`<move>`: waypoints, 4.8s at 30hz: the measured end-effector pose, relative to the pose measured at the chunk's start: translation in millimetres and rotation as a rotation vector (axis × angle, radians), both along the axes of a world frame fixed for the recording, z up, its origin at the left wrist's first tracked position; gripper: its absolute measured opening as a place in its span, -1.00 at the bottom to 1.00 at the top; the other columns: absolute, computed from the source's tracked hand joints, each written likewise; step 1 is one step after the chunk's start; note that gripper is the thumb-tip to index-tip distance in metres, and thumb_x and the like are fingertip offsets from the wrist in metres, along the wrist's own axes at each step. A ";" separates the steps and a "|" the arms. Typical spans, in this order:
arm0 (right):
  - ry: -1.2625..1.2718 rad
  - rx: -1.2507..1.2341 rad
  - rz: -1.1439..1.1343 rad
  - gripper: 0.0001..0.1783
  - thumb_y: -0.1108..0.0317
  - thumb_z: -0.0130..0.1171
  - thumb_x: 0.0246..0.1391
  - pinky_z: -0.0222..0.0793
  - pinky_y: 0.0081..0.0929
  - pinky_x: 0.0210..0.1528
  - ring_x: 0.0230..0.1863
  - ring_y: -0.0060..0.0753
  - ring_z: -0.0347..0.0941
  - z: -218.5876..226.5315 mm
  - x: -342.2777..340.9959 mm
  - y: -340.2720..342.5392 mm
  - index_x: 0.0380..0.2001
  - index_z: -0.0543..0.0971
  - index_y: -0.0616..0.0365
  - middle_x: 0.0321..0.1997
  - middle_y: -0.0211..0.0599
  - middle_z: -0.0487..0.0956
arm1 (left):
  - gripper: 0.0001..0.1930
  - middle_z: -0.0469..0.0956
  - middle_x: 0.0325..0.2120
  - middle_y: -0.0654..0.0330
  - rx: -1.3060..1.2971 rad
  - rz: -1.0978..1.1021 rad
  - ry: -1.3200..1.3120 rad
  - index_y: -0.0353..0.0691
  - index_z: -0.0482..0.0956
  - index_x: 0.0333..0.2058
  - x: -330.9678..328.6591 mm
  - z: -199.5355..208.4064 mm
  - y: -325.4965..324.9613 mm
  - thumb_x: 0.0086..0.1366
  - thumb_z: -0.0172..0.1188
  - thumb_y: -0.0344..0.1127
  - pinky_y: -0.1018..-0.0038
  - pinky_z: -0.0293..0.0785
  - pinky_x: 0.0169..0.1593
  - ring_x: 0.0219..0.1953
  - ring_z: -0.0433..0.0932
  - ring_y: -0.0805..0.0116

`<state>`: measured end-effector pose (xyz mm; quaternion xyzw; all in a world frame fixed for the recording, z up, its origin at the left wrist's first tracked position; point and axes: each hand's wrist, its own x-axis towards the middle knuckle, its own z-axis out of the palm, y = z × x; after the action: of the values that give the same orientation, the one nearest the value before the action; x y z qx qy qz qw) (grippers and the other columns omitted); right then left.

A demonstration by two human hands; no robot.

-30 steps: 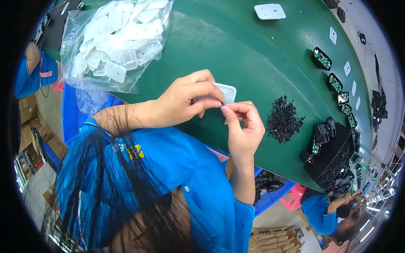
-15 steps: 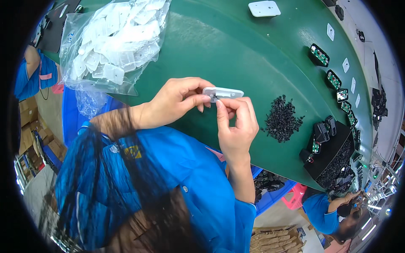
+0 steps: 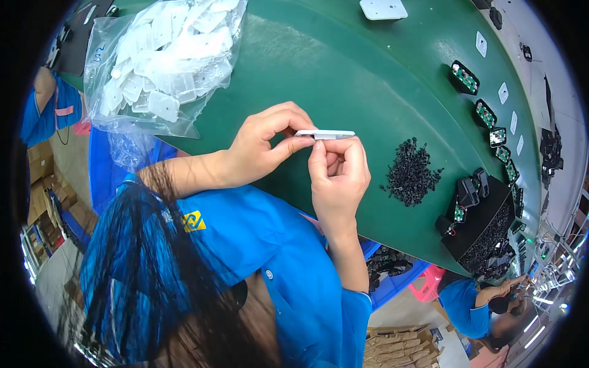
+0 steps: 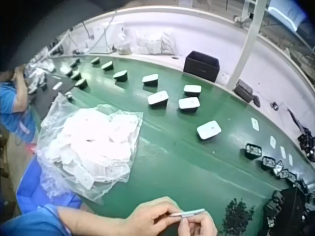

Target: The person assembles small electronic devices by inserting circuit boards into white plastic casings. They pick up a casing, place a circuit board inside, and then use a black handheld tool to press the components together. The person repeats this process for multiple units on a green workbench.

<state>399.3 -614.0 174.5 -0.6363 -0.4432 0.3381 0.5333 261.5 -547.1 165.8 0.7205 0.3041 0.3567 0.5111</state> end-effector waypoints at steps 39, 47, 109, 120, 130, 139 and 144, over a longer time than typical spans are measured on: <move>0.553 -0.270 0.149 -0.79 0.30 0.17 0.16 0.14 -0.77 -0.64 -0.65 -0.72 0.31 -5.5 39.1 -6.9 -0.36 0.43 0.21 -0.56 -0.43 0.46 | -0.81 0.55 -0.44 0.16 -0.678 -0.081 -0.114 -0.41 0.44 -0.15 2.8 4.9 17.2 0.33 0.04 -0.42 0.63 0.44 -0.38 -0.51 0.49 0.54; 0.183 -0.156 0.083 -0.78 0.30 0.11 0.20 0.23 -0.74 -0.48 -0.52 -0.73 0.32 -5.1 74.3 4.2 -0.25 0.52 0.26 -0.40 -0.40 0.55 | -0.93 0.49 -0.44 0.19 0.211 0.070 0.302 -0.27 0.55 -0.34 23.8 -9.7 49.0 0.18 0.15 -0.47 0.48 0.44 -0.34 -0.42 0.51 0.34; -0.555 0.429 -0.014 -0.82 0.51 0.28 -0.05 0.34 -0.42 -0.39 -0.40 -0.23 0.43 49.3 26.8 -6.2 -0.33 0.54 0.21 -0.37 -0.22 0.54 | -0.35 0.31 0.15 0.04 -0.462 -0.335 -0.316 -0.33 0.24 0.17 13.2 37.2 5.7 0.28 0.11 0.04 0.32 0.22 0.22 0.17 0.32 0.27; -0.334 0.241 0.157 -0.74 0.63 0.23 -0.24 0.28 -0.31 -0.31 -0.31 -0.13 0.34 33.6 23.8 -11.8 -0.38 0.47 0.29 -0.35 -0.19 0.41 | -0.74 0.57 -0.20 0.00 -0.188 -0.300 -0.302 -0.37 0.51 -0.18 16.2 39.7 15.9 0.37 -0.01 -0.28 0.27 0.34 0.10 -0.02 0.47 0.14; -0.164 0.219 0.030 -0.76 0.56 0.26 -0.11 0.32 -0.44 -0.33 -0.34 -0.26 0.42 19.2 33.5 -13.8 -0.31 0.49 0.27 -0.26 -0.17 0.44 | -0.47 0.44 -0.05 0.11 -0.467 -0.100 -0.299 -0.32 0.26 0.15 30.7 45.7 -10.0 0.28 0.17 -0.24 0.40 0.39 0.04 0.01 0.42 0.35; -0.094 0.288 -0.072 -0.80 0.57 0.22 0.01 0.39 -0.64 -0.46 -0.43 -0.56 0.41 35.9 26.2 -7.3 -0.23 0.56 0.26 -0.28 -0.27 0.44 | -0.46 0.37 0.02 0.11 -0.693 -0.194 -0.433 -0.38 0.19 0.15 24.3 38.1 -7.7 0.28 0.16 -0.32 0.42 0.34 0.11 0.04 0.38 0.40; -0.277 0.323 -0.053 -0.81 0.55 0.28 -0.10 0.35 -0.50 -0.45 -0.42 -0.39 0.40 37.1 27.4 -4.4 -0.33 0.58 0.19 -0.41 -0.28 0.46 | -0.45 0.36 0.01 0.13 -0.609 -0.183 -0.399 -0.36 0.18 0.15 21.8 36.7 -8.3 0.26 0.18 -0.36 0.43 0.35 0.11 0.04 0.37 0.41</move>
<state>426.7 -618.5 211.6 -0.5944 -0.5438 0.1581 0.5709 283.3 -555.3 202.5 0.4759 0.2254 0.3360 0.7809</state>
